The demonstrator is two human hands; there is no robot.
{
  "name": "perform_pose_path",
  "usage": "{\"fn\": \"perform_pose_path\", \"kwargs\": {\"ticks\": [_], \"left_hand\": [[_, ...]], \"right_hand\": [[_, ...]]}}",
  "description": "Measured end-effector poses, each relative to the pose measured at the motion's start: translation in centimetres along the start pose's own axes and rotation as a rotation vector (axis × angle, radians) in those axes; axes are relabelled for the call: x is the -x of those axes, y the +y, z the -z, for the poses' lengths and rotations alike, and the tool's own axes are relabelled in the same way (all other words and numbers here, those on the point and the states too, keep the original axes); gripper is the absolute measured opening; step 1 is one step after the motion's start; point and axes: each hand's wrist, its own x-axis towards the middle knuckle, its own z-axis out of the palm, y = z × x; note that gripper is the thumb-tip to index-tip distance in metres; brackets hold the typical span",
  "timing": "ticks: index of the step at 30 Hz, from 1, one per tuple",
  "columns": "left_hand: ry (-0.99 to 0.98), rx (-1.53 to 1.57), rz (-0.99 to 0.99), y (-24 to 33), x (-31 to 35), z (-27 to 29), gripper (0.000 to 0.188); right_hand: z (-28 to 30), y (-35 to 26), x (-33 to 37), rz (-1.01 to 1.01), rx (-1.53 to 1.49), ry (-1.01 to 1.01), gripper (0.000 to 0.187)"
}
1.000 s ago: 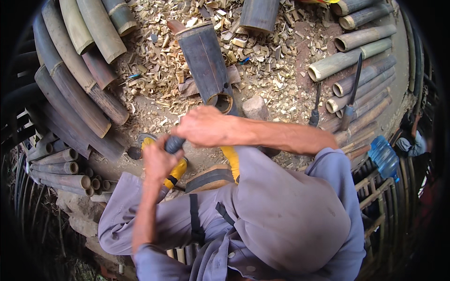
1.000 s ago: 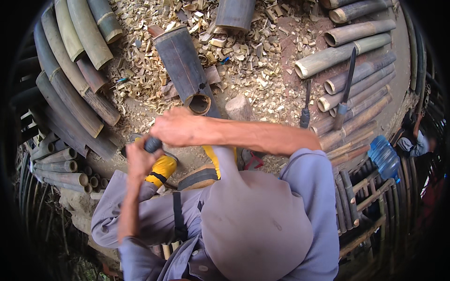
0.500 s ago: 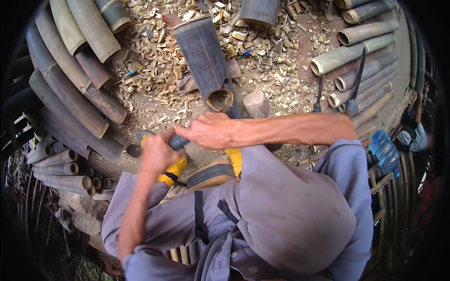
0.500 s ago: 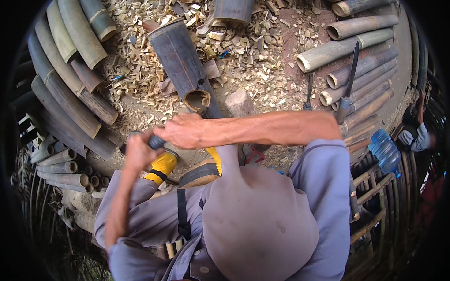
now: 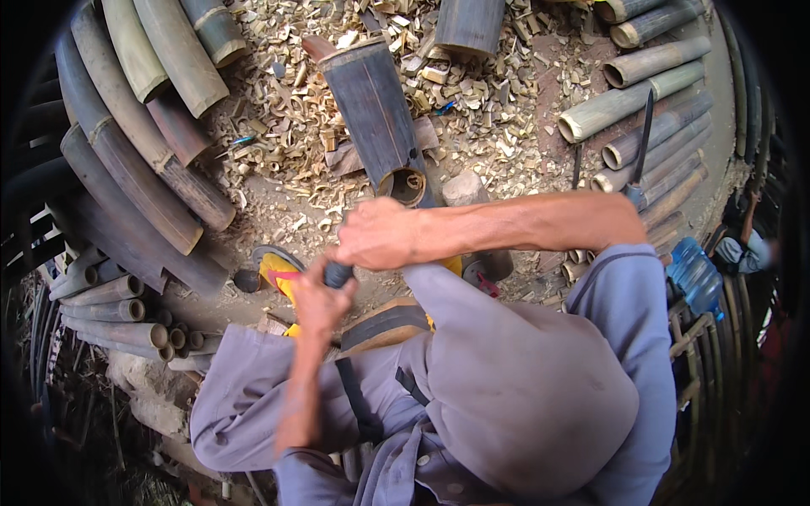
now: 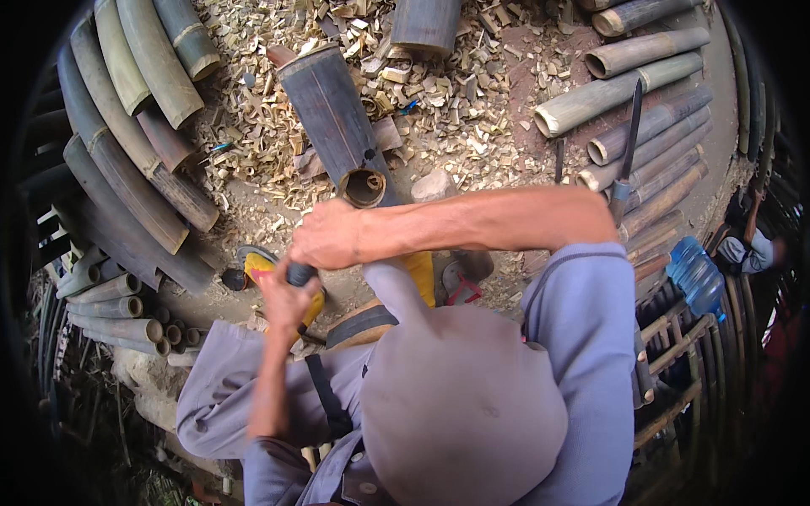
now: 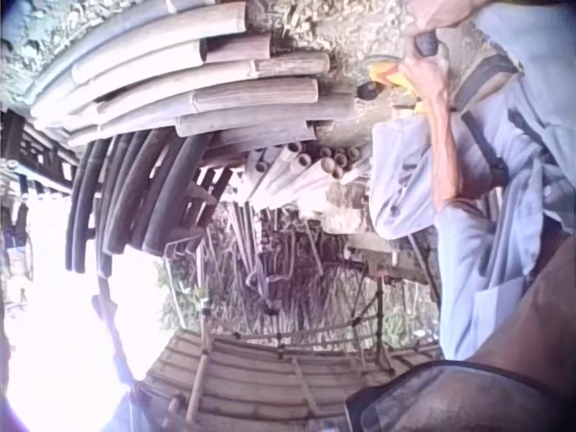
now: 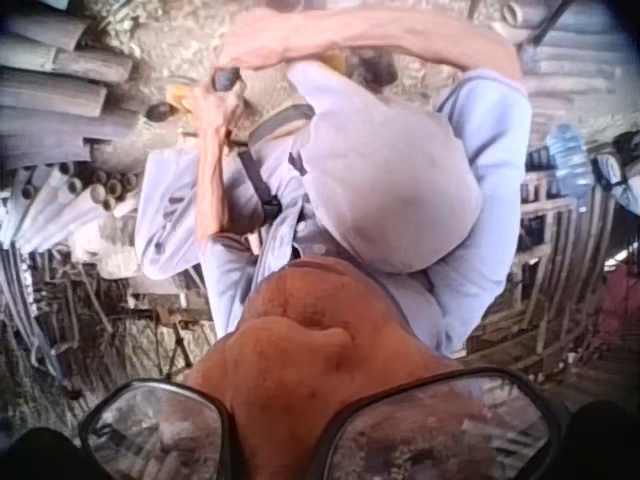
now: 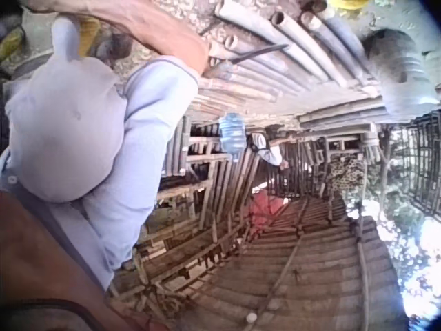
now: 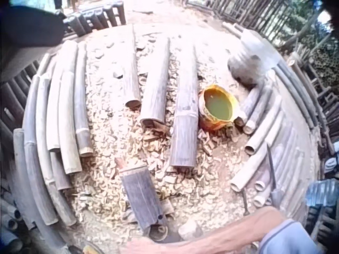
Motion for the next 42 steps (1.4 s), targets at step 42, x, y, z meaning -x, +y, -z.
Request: {"fn": "perform_pose_path", "kwargs": {"ticks": [42], "left_hand": [[-0.476, 1.314, 0.282, 11.8, -6.7, -9.6, 0.031]], "right_hand": [[-1.3, 0.7, 17.1, -0.747, 0.139, 0.487, 0.04]]}}
